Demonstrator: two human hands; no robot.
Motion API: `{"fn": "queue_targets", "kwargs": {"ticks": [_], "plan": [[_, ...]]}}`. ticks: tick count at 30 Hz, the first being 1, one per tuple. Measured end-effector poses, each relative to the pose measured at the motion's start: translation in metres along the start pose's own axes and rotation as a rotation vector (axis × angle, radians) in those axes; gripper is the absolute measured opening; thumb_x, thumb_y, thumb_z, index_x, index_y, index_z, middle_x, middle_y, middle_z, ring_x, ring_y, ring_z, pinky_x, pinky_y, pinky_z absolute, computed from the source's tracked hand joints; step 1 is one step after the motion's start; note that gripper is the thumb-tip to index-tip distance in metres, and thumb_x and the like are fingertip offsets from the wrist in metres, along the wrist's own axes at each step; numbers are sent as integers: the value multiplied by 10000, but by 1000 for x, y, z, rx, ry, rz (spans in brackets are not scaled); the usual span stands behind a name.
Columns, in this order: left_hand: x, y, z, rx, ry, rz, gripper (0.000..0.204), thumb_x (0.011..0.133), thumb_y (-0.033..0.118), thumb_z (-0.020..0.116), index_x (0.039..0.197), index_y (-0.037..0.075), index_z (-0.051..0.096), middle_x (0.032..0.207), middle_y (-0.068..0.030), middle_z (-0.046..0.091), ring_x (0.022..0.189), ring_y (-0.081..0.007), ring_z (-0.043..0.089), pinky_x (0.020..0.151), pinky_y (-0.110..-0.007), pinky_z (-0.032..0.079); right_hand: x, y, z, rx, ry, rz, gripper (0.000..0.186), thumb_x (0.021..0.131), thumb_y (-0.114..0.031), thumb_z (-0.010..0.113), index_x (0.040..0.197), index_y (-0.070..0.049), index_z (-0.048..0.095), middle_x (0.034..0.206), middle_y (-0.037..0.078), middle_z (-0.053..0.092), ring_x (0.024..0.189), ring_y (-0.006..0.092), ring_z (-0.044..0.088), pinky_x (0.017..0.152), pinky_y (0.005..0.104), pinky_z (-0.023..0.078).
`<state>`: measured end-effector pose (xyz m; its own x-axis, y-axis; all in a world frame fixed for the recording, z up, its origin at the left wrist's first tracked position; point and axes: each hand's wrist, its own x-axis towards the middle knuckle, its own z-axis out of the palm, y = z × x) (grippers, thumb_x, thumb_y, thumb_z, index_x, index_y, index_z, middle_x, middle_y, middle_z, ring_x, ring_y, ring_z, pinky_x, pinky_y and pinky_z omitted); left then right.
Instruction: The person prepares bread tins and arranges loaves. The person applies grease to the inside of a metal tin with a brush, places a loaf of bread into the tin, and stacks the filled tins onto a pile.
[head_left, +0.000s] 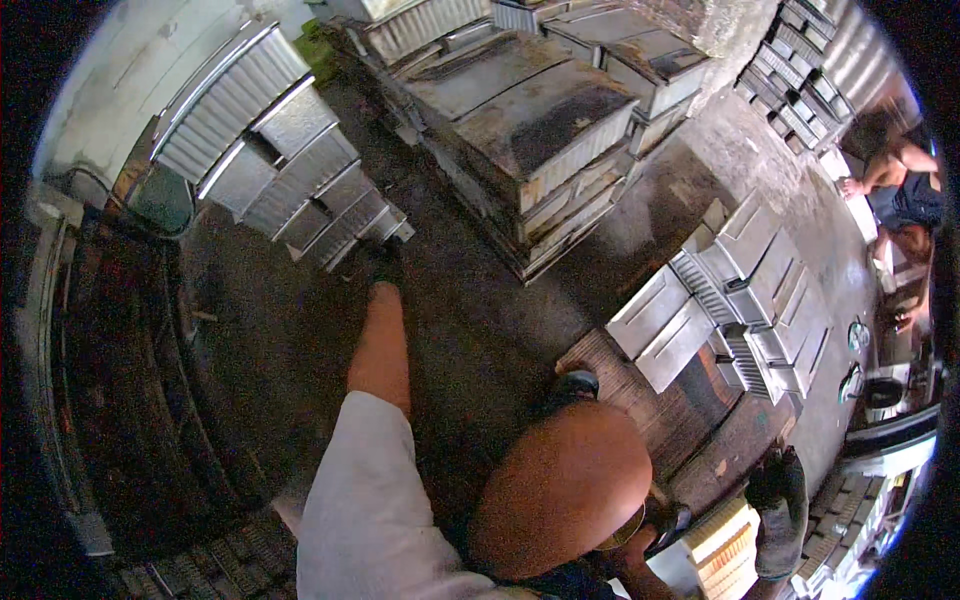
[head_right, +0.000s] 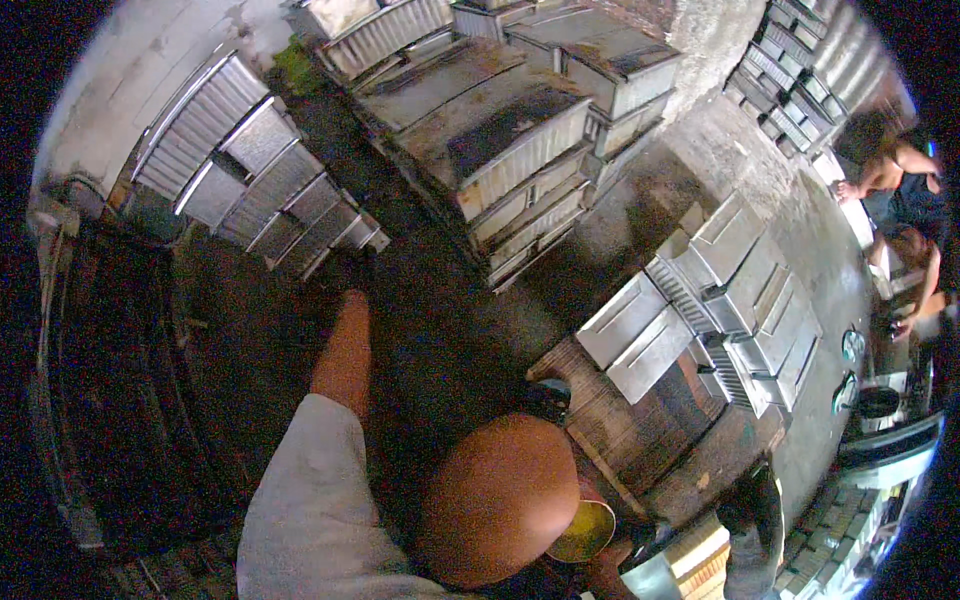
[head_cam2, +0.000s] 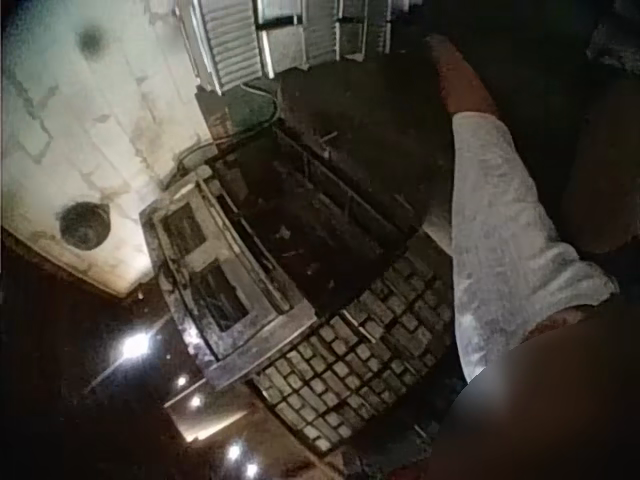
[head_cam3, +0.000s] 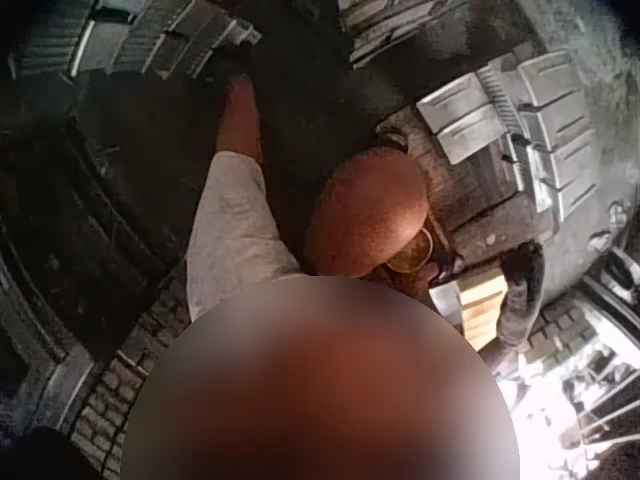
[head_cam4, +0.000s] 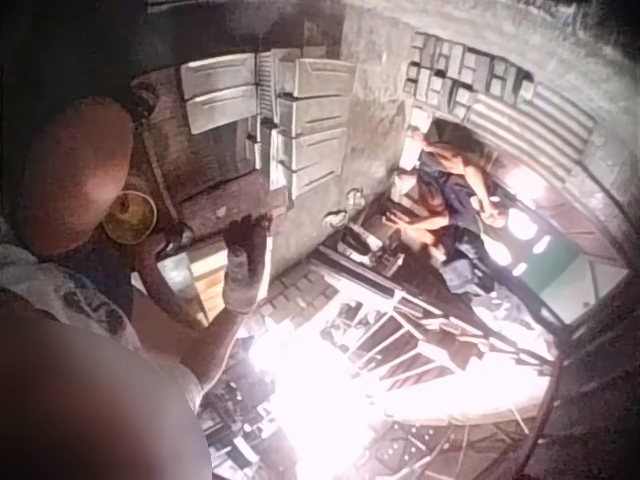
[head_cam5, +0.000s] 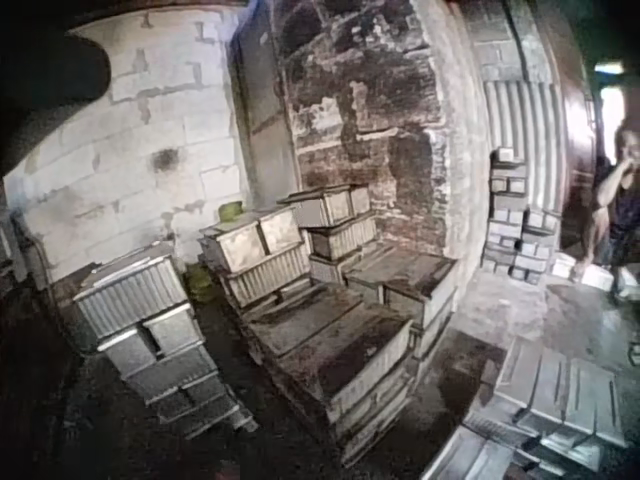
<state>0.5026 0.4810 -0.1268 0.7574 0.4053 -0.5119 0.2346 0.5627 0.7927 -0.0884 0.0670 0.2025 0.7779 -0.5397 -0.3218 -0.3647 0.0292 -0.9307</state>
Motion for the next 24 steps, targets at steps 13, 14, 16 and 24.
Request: {"fn": "queue_targets", "kwargs": {"ticks": [13, 14, 16, 24], "plan": [[-162, 22, -19, 537, -481, 172, 436, 999, 212, 645, 1381, 7, 601, 1296, -165, 682, 1184, -262, 656, 1024, -379, 511, -86, -48, -67, -334, 75, 152, 874, 882, -480, 819, 1512, 21, 480, 1458, 166, 604, 1316, 257, 577, 1116, 400, 451], [-212, 33, -3, 594, -600, 202, 439, 998, 212, 646, 1383, 7, 601, 1300, -166, 683, 1188, -263, 656, 1026, -378, 511, -99, -62, -74, -374, 109, 262, 1042, 786, -612, 844, 1526, 19, 470, 1488, 171, 584, 1342, 261, 558, 1152, 428, 412], [-323, 124, 14, 751, -808, 379, 445, 996, 212, 649, 1388, 6, 601, 1307, -167, 683, 1196, -264, 658, 1032, -378, 510, -94, -61, -99, -447, -60, 254, 1075, 787, -634, 834, 1532, 39, 448, 1487, 165, 584, 1352, 243, 556, 1132, 410, 429], [-531, -15, 173, 1981, -2238, 619, 531, 989, 381, 638, 1396, 41, 625, 1325, -169, 691, 1215, -259, 649, 1061, -365, 498, -95, 41, -140, -143, 79, 22, 856, 903, -515, 766, 1505, 29, 494, 1407, 159, 623, 1269, 246, 588, 1090, 389, 456]]}}
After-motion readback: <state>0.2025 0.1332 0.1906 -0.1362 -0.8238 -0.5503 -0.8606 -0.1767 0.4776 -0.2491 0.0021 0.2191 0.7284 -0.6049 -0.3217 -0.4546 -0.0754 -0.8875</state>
